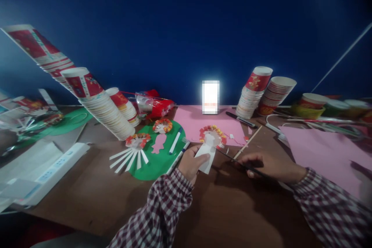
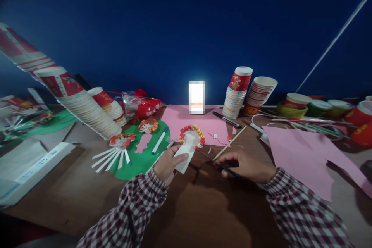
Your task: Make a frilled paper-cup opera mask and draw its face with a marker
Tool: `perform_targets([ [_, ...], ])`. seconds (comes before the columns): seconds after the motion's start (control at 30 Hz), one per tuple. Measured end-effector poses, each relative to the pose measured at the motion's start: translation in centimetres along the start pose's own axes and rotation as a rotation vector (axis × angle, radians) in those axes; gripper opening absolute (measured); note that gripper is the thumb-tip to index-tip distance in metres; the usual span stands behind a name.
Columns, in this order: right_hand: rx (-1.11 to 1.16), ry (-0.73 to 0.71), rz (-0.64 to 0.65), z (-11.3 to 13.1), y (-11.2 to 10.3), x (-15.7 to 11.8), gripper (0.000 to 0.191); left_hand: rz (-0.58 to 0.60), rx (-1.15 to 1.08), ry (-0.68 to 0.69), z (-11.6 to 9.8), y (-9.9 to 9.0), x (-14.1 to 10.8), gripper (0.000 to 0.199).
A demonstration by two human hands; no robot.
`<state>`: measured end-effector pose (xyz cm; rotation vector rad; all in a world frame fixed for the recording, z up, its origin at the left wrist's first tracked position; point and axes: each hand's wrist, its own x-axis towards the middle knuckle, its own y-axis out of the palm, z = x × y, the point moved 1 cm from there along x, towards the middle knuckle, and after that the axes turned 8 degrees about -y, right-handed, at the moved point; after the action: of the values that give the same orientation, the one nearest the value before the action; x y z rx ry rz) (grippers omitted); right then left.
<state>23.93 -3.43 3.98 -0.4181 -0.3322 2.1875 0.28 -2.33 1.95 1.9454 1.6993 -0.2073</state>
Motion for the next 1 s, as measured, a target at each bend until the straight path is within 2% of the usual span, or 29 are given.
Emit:
perform_targets([
  [0.2,0.023,0.036,0.062,-0.2,0.0,-0.2,0.035,0.018,0.034,-0.010,-0.1,0.1,-0.2,0.035],
  [0.37,0.037,0.054,0.045,-0.1,0.1,-0.1,0.035,0.049,0.089,0.001,0.3,-0.1,0.0,0.037],
  [0.57,0.115,0.098,0.078,-0.4,0.2,-0.1,0.044,0.070,0.096,-0.003,0.6,-0.1,0.0,0.038],
  [0.77,0.143,0.077,0.109,-0.7,0.2,-0.1,0.043,0.093,0.117,0.000,0.9,0.3,-0.1,0.041],
  [1.0,0.151,0.085,0.090,-1.3,0.2,0.0,0.044,0.131,0.081,-0.035,1.4,0.3,0.1,0.041],
])
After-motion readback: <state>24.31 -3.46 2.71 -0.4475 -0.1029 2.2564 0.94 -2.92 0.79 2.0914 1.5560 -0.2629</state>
